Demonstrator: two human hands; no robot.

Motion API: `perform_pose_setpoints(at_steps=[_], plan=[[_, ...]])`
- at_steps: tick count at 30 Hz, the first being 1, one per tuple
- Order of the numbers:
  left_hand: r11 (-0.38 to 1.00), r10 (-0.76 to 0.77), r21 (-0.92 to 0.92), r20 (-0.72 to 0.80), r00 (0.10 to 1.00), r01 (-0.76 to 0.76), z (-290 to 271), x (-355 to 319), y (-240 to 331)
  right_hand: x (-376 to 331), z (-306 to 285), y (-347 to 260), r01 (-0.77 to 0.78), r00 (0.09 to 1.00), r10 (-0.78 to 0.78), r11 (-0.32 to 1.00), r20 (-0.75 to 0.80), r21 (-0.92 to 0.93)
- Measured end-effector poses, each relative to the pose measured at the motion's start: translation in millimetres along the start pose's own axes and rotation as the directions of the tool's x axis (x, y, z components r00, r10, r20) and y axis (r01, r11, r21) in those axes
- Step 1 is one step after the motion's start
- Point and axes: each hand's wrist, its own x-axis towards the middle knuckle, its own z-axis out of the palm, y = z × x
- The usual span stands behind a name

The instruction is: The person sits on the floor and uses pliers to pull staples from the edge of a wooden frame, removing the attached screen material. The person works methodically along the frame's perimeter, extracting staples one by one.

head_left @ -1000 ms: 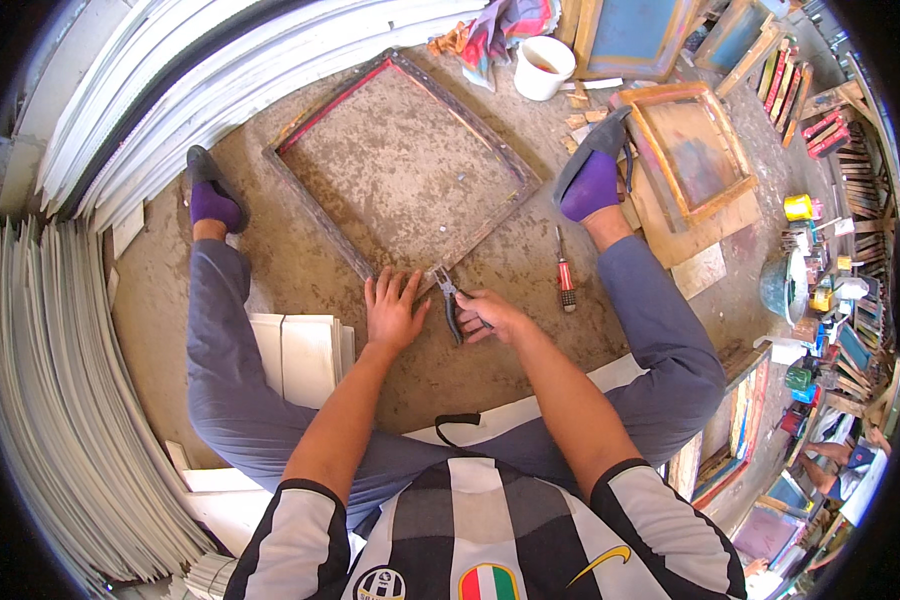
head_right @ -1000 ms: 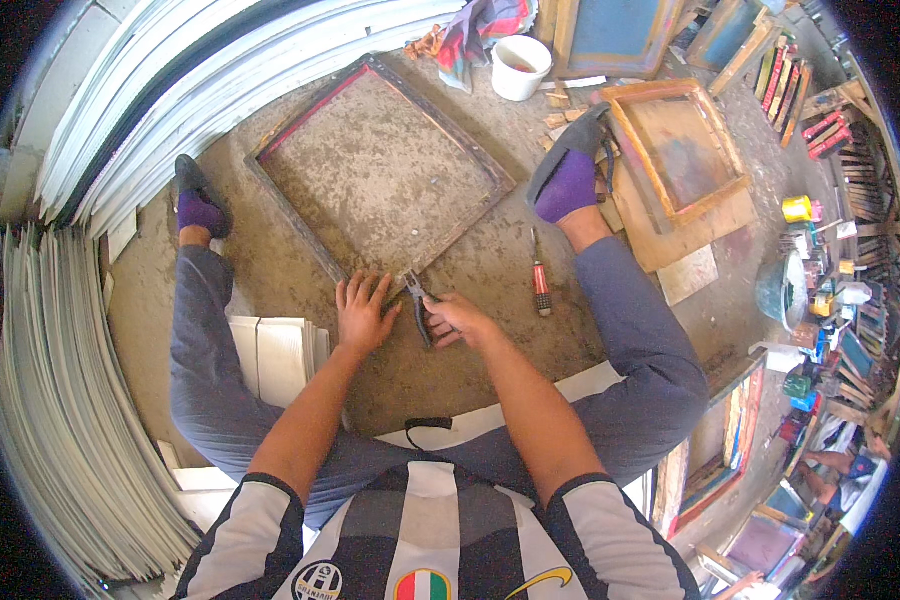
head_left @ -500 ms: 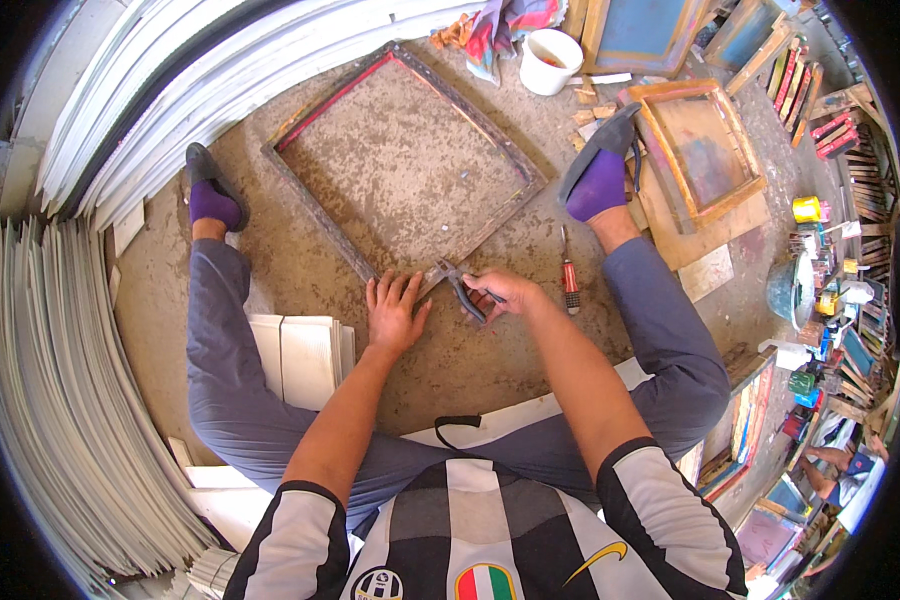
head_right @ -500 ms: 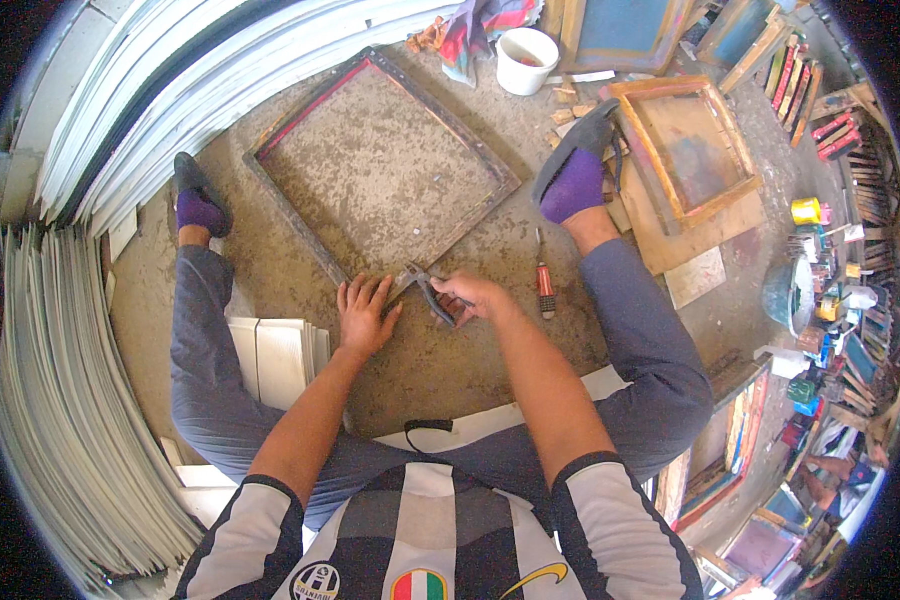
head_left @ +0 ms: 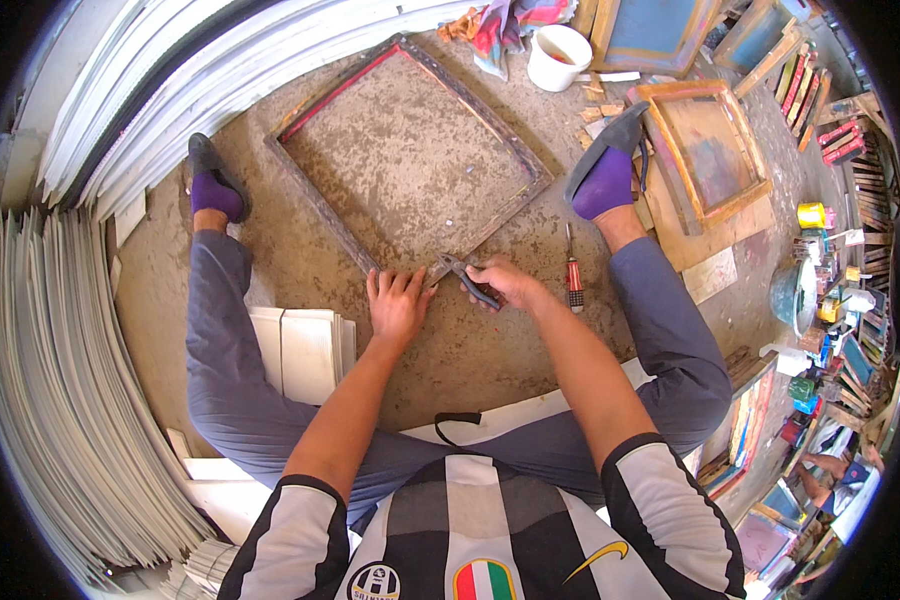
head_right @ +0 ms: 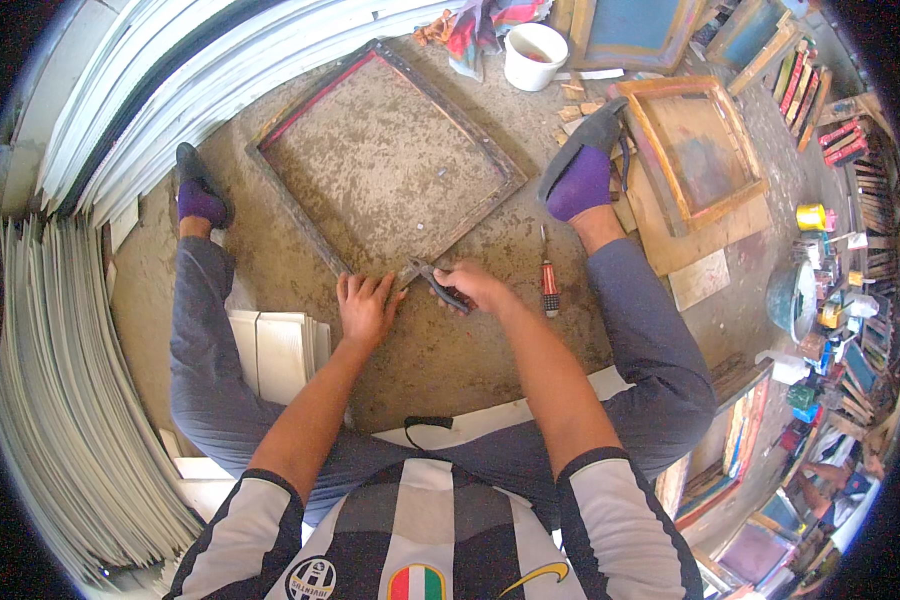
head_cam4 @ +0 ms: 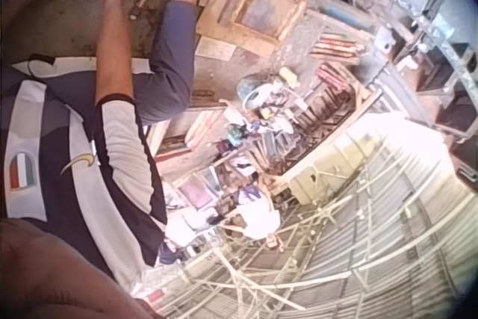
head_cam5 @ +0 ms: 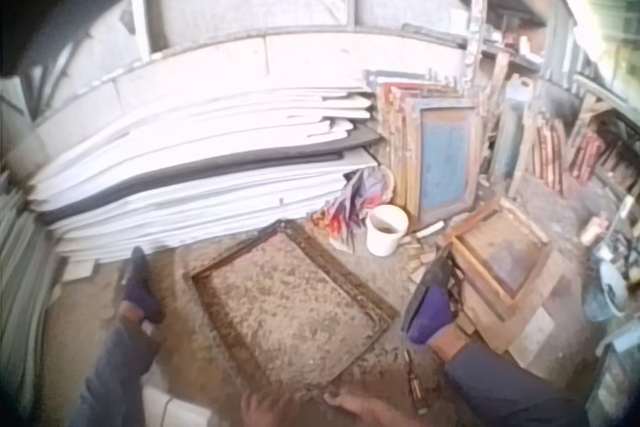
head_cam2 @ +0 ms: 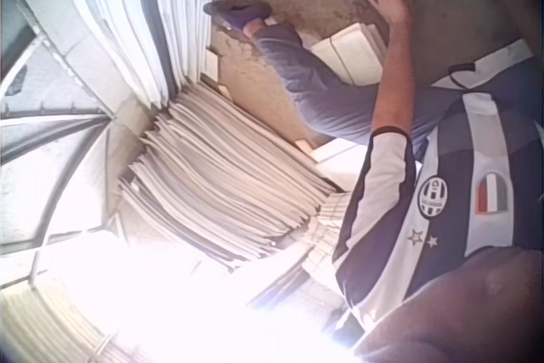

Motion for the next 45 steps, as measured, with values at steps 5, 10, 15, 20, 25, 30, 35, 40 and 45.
perform_pose_setpoints(at_steps=[5, 10, 15, 20, 25, 30, 35, 40, 45], plan=[[0.999, -0.013, 0.037, 0.005, 1.0, 0.013, 0.7, 2.5, 1.0, -5.0, 44.2, 0.7, 0.022, 0.975, 0.024, 0.979, -0.221, 0.203], [0.998, -0.036, 0.043, -0.003, 0.999, 0.036, 0.3, 2.2, 2.5, -23.5, 61.4, -33.3, 0.007, 0.972, 0.05, 0.971, -0.23, 0.239], [1.0, -0.01, 0.0, 0.006, 1.0, 0.01, -1.9, 4.8, -0.7, -60.6, 57.7, -15.6, 0.231, 0.945, -0.212, 0.972, -0.25, 0.049], [0.999, 0.034, -0.031, 0.022, 0.999, -0.033, -8.6, -0.5, -20.9, -49.2, 24.0, 24.6, 0.068, 0.984, -0.084, 0.992, -0.156, -0.11], [0.995, 0.011, -0.102, 0.034, 0.999, -0.008, -12.9, -7.1, -42.2, -26.0, 19.5, 23.1, 0.003, 0.997, -0.008, 0.998, -0.083, -0.059], [0.995, 0.017, -0.1, -0.021, 1.0, -0.019, -4.4, -9.6, -46.0, -4.3, 11.3, 1.1, -0.048, 0.999, 0.046, 0.993, -0.027, -0.109], [0.99, 0.01, -0.139, -0.027, 1.0, -0.014, -5.8, -9.6, -42.9, 7.9, -5.8, -21.3, -0.102, 0.991, 0.117, 0.974, 0.061, -0.203], [0.989, -0.005, -0.148, -0.05, 0.999, -0.002, -2.3, -11.2, -42.7, 13.8, -10.2, -45.9, -0.191, 0.958, 0.227, 0.96, 0.173, -0.203], [0.991, -0.002, -0.135, -0.034, 0.999, -0.003, -8.3, -9.7, -40.6, 18.1, -12.3, -43.7, -0.192, 0.962, 0.23, 0.954, 0.149, -0.23]])
